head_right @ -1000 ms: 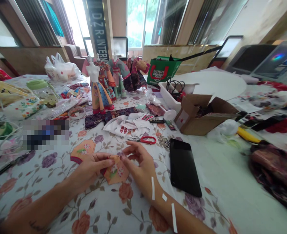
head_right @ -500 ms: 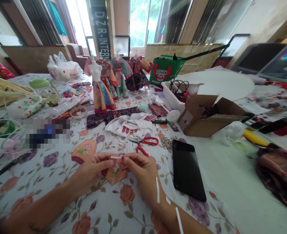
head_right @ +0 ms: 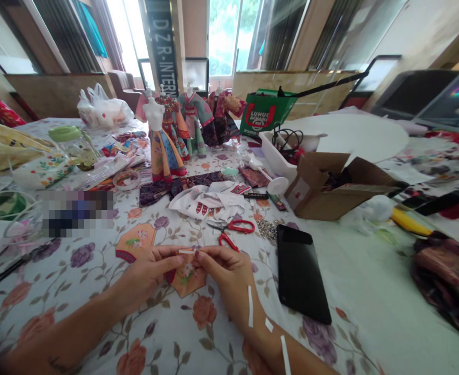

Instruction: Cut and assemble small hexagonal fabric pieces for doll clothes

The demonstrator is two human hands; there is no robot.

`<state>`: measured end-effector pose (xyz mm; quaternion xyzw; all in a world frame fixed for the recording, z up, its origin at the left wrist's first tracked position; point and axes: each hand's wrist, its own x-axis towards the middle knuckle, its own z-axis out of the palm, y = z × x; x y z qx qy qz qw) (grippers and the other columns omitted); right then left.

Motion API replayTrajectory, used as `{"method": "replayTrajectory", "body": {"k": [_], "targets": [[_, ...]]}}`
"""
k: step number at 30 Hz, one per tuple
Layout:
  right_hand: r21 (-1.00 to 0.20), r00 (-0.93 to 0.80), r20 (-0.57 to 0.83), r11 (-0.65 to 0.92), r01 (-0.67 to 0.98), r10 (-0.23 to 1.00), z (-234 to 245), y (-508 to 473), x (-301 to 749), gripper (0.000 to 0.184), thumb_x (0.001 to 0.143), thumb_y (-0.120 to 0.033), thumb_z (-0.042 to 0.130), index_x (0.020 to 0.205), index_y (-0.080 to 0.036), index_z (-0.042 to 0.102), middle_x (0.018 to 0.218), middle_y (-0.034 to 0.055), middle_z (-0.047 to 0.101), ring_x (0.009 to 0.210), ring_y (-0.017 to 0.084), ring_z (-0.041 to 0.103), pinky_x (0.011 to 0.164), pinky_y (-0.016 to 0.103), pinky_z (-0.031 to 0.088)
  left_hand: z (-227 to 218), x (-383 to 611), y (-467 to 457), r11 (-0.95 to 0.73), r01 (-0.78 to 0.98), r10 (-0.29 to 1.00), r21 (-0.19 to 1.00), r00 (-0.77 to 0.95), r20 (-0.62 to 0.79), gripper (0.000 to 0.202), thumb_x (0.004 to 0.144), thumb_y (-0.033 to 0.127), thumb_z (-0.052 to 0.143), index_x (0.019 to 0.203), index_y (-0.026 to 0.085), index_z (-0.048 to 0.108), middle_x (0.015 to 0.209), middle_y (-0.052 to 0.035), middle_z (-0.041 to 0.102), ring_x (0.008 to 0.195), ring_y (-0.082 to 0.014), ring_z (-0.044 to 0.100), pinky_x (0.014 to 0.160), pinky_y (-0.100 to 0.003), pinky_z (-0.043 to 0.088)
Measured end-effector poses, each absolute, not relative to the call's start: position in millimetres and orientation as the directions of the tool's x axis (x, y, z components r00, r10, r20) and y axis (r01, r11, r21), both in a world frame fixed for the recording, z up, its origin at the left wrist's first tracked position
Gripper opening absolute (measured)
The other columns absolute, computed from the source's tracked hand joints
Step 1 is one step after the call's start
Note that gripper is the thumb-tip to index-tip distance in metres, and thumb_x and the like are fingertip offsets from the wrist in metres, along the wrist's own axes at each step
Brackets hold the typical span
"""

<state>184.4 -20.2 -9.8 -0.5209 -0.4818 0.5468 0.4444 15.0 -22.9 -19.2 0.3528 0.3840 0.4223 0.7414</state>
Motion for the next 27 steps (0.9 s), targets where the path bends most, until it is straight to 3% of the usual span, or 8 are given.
{"method": "replayTrajectory", "body": {"k": [7, 17, 27], "targets": [[-0.991, -0.071, -0.134, -0.136, -0.019, 0.988, -10.1, -19.3, 183.6, 0.021, 0.069, -0.039, 0.075, 0.074, -0.019, 0.076, 0.071, 0.0057, 0.074, 0.067, 0.020, 0.068, 0.064, 0.029, 0.055, -19.8, 14.8, -23.0, 0.377, -0.346, 0.902, 0.859, 0.349, -0.255, 0.025, 0.078, 0.025, 0.069, 0.101, 0.018, 0.074, 0.088, -0.0067, 0.075, 0.084, -0.0170, 0.067, 0.083, -0.026, 0.047], [-0.991, -0.073, -0.132, -0.134, -0.025, 0.989, -14.4, -17.1, 184.5, 0.025, 0.068, -0.040, 0.076, 0.076, -0.017, 0.076, 0.073, 0.0073, 0.075, 0.067, 0.020, 0.068, 0.066, 0.029, 0.054, -20.1, 14.5, -23.0, 0.372, -0.333, 0.904, 0.867, 0.342, -0.257, 0.024, 0.079, 0.027, 0.069, 0.100, 0.017, 0.074, 0.091, -0.0067, 0.075, 0.090, -0.0182, 0.066, 0.086, -0.026, 0.047], [-0.991, -0.078, -0.133, -0.133, 0.004, 0.988, -14.6, -16.7, 185.1, 0.022, 0.070, -0.039, 0.073, 0.076, -0.017, 0.076, 0.072, 0.0064, 0.075, 0.067, 0.018, 0.068, 0.066, 0.026, 0.053, -19.5, 15.5, -22.5, 0.374, -0.334, 0.897, 0.865, 0.366, -0.247, 0.028, 0.080, 0.031, 0.068, 0.104, 0.018, 0.073, 0.089, -0.0064, 0.075, 0.083, -0.0178, 0.067, 0.086, -0.029, 0.047]]}}
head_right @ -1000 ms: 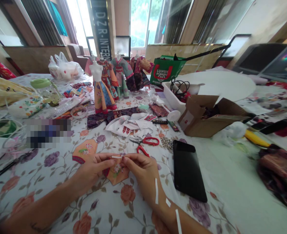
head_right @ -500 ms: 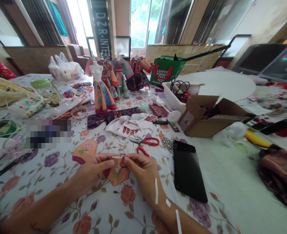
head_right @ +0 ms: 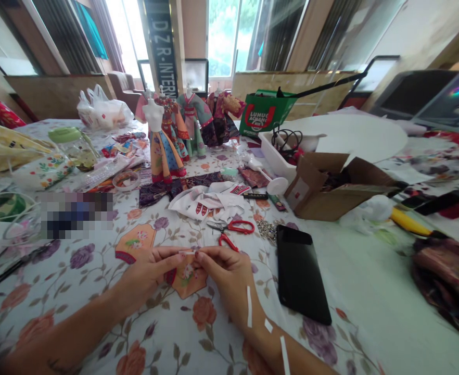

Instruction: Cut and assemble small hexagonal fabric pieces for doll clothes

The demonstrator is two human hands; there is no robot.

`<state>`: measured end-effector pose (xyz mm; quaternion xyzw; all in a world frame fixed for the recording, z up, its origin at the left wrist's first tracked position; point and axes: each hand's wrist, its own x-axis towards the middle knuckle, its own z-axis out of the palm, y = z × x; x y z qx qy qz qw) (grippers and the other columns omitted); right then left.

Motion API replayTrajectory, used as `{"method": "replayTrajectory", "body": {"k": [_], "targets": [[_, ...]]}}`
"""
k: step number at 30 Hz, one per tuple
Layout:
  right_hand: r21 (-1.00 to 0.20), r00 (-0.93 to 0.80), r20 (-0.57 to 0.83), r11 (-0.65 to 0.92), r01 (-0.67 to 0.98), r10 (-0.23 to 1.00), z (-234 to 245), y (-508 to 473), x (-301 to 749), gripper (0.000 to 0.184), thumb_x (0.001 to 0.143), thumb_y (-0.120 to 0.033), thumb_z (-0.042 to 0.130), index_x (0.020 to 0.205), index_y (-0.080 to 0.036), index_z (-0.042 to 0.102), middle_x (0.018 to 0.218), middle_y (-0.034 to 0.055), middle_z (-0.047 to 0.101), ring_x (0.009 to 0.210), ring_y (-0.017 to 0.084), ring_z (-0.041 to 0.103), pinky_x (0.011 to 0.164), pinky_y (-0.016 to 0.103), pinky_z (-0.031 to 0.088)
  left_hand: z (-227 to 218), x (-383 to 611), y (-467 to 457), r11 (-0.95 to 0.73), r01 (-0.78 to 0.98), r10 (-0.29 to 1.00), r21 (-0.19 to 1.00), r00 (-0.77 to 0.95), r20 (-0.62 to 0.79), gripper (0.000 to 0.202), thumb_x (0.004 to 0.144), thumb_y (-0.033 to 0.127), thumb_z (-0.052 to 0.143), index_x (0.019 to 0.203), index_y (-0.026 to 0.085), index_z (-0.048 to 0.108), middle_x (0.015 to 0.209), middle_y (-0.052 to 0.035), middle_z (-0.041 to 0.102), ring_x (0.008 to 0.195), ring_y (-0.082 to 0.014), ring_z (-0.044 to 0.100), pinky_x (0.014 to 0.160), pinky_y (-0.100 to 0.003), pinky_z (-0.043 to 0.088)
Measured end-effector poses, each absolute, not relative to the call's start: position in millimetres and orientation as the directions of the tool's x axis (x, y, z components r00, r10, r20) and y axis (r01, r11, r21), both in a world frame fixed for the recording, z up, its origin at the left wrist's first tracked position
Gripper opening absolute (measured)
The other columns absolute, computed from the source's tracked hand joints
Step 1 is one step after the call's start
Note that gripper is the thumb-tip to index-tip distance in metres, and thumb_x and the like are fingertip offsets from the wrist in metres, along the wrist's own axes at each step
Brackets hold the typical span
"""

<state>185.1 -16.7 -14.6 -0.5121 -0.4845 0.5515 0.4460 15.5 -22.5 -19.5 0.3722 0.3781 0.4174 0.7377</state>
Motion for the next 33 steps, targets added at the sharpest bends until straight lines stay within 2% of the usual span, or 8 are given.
{"method": "replayTrajectory", "body": {"k": [13, 20, 27, 33], "targets": [[-0.989, -0.073, -0.147, -0.149, -0.024, 0.986, -13.4, -17.8, 184.3, 0.024, 0.069, -0.039, 0.074, 0.074, -0.017, 0.074, 0.071, 0.0062, 0.074, 0.066, 0.019, 0.068, 0.064, 0.027, 0.055, -25.5, 14.7, -21.5, 0.389, -0.339, 0.890, 0.857, 0.378, -0.255, 0.029, 0.080, 0.033, 0.066, 0.103, 0.016, 0.073, 0.091, -0.0087, 0.075, 0.085, -0.0207, 0.068, 0.085, -0.032, 0.049], [-0.988, -0.088, -0.130, -0.137, -0.069, 0.988, -15.4, -17.5, 183.7, 0.023, 0.069, -0.038, 0.074, 0.074, -0.016, 0.072, 0.069, 0.0053, 0.073, 0.063, 0.016, 0.066, 0.061, 0.024, 0.053, -23.6, 15.4, -22.6, 0.389, -0.340, 0.890, 0.856, 0.380, -0.253, 0.026, 0.081, 0.032, 0.065, 0.101, 0.017, 0.074, 0.088, -0.0077, 0.075, 0.078, -0.0179, 0.068, 0.077, -0.027, 0.050], [-0.991, -0.088, -0.119, -0.124, -0.056, 0.989, -16.8, -16.5, 184.3, 0.023, 0.069, -0.039, 0.074, 0.073, -0.016, 0.072, 0.067, 0.0041, 0.071, 0.060, 0.015, 0.064, 0.060, 0.026, 0.051, -20.6, 16.4, -23.6, 0.367, -0.342, 0.898, 0.865, 0.373, -0.234, 0.024, 0.082, 0.029, 0.065, 0.101, 0.017, 0.074, 0.088, -0.0070, 0.075, 0.081, -0.0176, 0.068, 0.083, -0.027, 0.049], [-0.990, -0.077, -0.128, -0.133, -0.055, 0.989, -14.1, -16.5, 184.2, 0.023, 0.069, -0.039, 0.074, 0.073, -0.016, 0.072, 0.068, 0.0039, 0.071, 0.060, 0.015, 0.064, 0.059, 0.024, 0.051, -22.5, 15.4, -22.9, 0.372, -0.343, 0.899, 0.862, 0.365, -0.243, 0.024, 0.081, 0.029, 0.065, 0.101, 0.017, 0.074, 0.090, -0.0073, 0.075, 0.082, -0.0183, 0.067, 0.082, -0.027, 0.049]]}}
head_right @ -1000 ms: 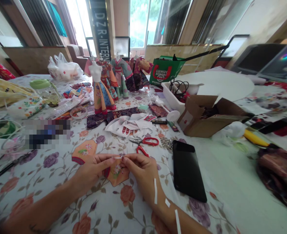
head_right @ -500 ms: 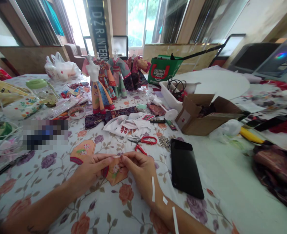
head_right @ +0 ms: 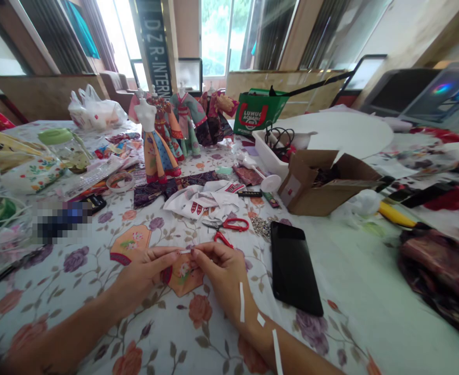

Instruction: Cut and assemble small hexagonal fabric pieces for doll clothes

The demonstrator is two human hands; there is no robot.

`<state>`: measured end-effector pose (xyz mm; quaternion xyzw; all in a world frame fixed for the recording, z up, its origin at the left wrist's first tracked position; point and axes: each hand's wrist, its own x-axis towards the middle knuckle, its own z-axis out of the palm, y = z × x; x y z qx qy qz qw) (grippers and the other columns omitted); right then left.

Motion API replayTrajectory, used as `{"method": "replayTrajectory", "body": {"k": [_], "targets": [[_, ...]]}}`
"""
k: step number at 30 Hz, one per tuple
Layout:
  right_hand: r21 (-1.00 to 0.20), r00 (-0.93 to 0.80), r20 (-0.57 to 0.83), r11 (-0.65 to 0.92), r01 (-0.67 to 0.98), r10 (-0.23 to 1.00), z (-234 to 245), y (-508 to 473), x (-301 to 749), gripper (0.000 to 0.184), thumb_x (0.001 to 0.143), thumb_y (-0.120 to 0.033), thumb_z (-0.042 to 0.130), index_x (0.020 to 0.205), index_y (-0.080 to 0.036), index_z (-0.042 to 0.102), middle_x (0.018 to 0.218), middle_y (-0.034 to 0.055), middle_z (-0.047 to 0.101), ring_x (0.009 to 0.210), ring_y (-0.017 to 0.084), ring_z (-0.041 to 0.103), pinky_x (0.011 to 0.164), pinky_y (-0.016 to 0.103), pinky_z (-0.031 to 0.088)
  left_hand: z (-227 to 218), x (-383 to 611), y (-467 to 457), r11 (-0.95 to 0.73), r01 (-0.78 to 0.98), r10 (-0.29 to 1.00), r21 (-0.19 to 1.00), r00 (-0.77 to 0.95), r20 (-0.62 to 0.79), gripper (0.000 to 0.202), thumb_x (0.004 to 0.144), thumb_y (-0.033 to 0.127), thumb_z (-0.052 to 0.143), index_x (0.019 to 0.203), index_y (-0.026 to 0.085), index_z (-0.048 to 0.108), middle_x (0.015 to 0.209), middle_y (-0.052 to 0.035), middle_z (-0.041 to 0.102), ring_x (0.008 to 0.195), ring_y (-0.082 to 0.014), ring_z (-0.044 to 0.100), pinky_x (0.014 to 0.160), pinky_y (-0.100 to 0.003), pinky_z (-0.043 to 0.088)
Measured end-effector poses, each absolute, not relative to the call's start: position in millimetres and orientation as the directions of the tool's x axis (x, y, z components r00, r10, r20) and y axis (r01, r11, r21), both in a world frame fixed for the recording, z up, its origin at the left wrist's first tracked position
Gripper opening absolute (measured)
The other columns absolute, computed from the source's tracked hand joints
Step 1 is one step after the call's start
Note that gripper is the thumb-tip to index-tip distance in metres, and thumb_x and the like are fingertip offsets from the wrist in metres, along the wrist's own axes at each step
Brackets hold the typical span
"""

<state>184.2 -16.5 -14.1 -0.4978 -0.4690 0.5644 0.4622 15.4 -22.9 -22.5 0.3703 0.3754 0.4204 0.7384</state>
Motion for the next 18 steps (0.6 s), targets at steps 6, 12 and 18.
{"method": "replayTrajectory", "body": {"k": [6, 12, 18], "targets": [[-0.992, -0.070, -0.119, -0.121, -0.033, 0.990, -16.0, -16.9, 183.6, 0.025, 0.069, -0.040, 0.073, 0.074, -0.016, 0.071, 0.066, 0.0046, 0.071, 0.059, 0.015, 0.063, 0.057, 0.025, 0.051, -22.2, 16.8, -23.2, 0.377, -0.347, 0.900, 0.858, 0.357, -0.251, 0.023, 0.081, 0.030, 0.066, 0.098, 0.017, 0.074, 0.087, -0.0067, 0.075, 0.078, -0.0173, 0.067, 0.079, -0.027, 0.049], [-0.993, -0.072, -0.113, -0.114, -0.014, 0.991, -16.1, -16.9, 183.1, 0.025, 0.070, -0.040, 0.073, 0.074, -0.015, 0.070, 0.065, 0.0051, 0.070, 0.057, 0.015, 0.062, 0.056, 0.026, 0.051, -21.1, 16.7, -23.4, 0.374, -0.318, 0.907, 0.871, 0.321, -0.272, 0.020, 0.076, 0.031, 0.070, 0.090, 0.017, 0.075, 0.078, -0.0049, 0.074, 0.074, -0.0160, 0.066, 0.075, -0.025, 0.049], [-0.994, -0.078, -0.107, -0.105, 0.020, 0.991, -14.9, -17.6, 181.6, 0.024, 0.070, -0.040, 0.072, 0.072, -0.016, 0.070, 0.063, 0.0043, 0.069, 0.057, 0.016, 0.061, 0.055, 0.026, 0.050, -19.8, 17.3, -22.7, 0.293, -0.193, 0.939, 0.936, 0.242, -0.244, 0.020, 0.073, 0.033, 0.072, 0.081, 0.015, 0.075, 0.075, -0.0055, 0.073, 0.070, -0.0162, 0.065, 0.068, -0.025, 0.049]]}}
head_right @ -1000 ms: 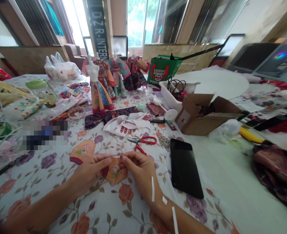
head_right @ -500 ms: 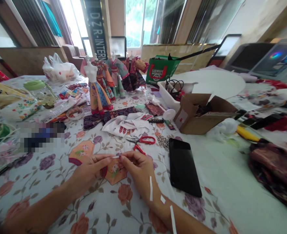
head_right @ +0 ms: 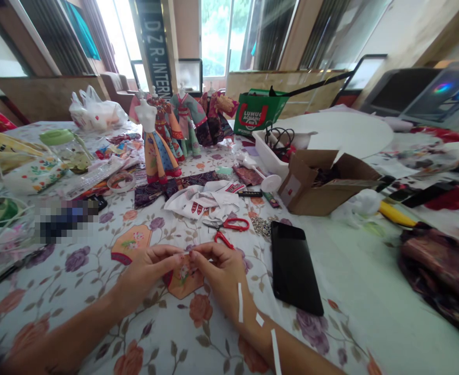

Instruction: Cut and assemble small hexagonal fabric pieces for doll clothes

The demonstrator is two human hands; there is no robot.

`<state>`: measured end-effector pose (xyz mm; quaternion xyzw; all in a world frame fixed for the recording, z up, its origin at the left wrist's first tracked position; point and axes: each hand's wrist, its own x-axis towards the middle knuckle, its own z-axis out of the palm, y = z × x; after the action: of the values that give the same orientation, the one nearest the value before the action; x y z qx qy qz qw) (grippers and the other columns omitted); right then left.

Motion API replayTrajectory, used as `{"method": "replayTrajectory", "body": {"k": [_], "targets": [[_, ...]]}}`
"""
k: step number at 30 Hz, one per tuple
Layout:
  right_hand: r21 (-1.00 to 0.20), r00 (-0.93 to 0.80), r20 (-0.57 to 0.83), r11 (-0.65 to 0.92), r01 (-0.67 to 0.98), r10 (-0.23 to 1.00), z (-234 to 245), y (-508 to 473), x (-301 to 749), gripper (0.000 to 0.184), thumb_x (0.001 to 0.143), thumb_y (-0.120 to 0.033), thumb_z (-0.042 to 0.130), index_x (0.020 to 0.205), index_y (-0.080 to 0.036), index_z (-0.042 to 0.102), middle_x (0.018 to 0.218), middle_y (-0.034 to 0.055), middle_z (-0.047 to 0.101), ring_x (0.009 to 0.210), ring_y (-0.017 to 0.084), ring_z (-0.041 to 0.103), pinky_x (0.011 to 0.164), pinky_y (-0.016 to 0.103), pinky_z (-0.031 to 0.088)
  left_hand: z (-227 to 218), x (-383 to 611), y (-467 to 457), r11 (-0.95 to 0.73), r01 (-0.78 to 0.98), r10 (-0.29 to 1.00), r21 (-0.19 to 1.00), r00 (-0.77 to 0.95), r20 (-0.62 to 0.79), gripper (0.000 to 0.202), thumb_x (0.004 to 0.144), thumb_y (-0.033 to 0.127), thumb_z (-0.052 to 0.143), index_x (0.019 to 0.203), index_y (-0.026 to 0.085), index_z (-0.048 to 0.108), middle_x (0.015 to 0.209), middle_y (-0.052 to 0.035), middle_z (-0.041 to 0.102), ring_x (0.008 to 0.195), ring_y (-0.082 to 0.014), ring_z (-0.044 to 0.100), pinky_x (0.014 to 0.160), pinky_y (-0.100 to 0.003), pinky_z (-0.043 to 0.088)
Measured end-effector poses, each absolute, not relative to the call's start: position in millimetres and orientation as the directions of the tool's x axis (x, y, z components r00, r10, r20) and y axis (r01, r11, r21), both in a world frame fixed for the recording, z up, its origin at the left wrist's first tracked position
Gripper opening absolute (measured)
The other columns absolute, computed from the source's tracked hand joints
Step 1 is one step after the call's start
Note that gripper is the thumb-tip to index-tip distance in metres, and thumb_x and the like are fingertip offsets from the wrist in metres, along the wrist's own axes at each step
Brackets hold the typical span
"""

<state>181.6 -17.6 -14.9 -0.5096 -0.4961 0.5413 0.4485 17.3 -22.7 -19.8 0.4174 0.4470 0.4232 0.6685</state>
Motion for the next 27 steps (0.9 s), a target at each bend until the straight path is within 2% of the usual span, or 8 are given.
{"method": "replayTrajectory", "body": {"k": [9, 20, 24, 27], "targets": [[-0.994, -0.120, -0.102, -0.097, 0.047, 0.988, -14.1, -17.3, 180.5, 0.021, 0.069, -0.036, 0.071, 0.070, -0.015, 0.070, 0.061, 0.0029, 0.068, 0.055, 0.015, 0.061, 0.053, 0.024, 0.048, -21.8, 17.2, -21.7, 0.127, -0.052, 0.972, 0.991, 0.206, -0.114, 0.018, 0.077, 0.031, 0.066, 0.076, 0.015, 0.074, 0.072, -0.0056, 0.073, 0.067, -0.0168, 0.064, 0.065, -0.025, 0.049], [-0.996, -0.130, -0.082, -0.075, 0.057, 0.988, -14.8, -19.4, 180.8, 0.024, 0.072, -0.040, 0.068, 0.072, -0.017, 0.069, 0.062, 0.0040, 0.068, 0.056, 0.016, 0.061, 0.053, 0.026, 0.048, -18.8, 15.1, -22.5, 0.085, 0.010, 0.976, 0.996, 0.201, -0.085, 0.018, 0.079, 0.030, 0.064, 0.077, 0.017, 0.076, 0.075, -0.0050, 0.073, 0.072, -0.0184, 0.063, 0.067, -0.025, 0.048], [-0.993, -0.125, -0.003, 0.012, 0.120, 0.992, -13.8, -23.1, 180.0, 0.024, 0.077, -0.040, 0.064, 0.073, -0.017, 0.069, 0.064, 0.0046, 0.069, 0.058, 0.017, 0.063, 0.055, 0.027, 0.050, -17.9, 14.4, -22.8, 0.039, 0.041, 0.975, 0.998, 0.215, -0.047, 0.021, 0.079, 0.031, 0.063, 0.069, 0.016, 0.074, 0.069, -0.0043, 0.070, 0.067, -0.0170, 0.060, 0.064, -0.024, 0.045], [-0.940, -0.132, 0.167, 0.198, 0.278, 0.977, -13.0, -22.7, 183.1, 0.021, 0.081, -0.035, 0.060, 0.073, -0.019, 0.071, 0.067, 0.0042, 0.070, 0.061, 0.017, 0.063, 0.058, 0.027, 0.050, -16.9, 14.5, -23.9, 0.064, 0.038, 0.972, 0.997, 0.223, -0.071, 0.024, 0.080, 0.033, 0.063, 0.066, 0.016, 0.073, 0.062, -0.0035, 0.067, 0.062, -0.0158, 0.058, 0.062, -0.025, 0.045]]}}
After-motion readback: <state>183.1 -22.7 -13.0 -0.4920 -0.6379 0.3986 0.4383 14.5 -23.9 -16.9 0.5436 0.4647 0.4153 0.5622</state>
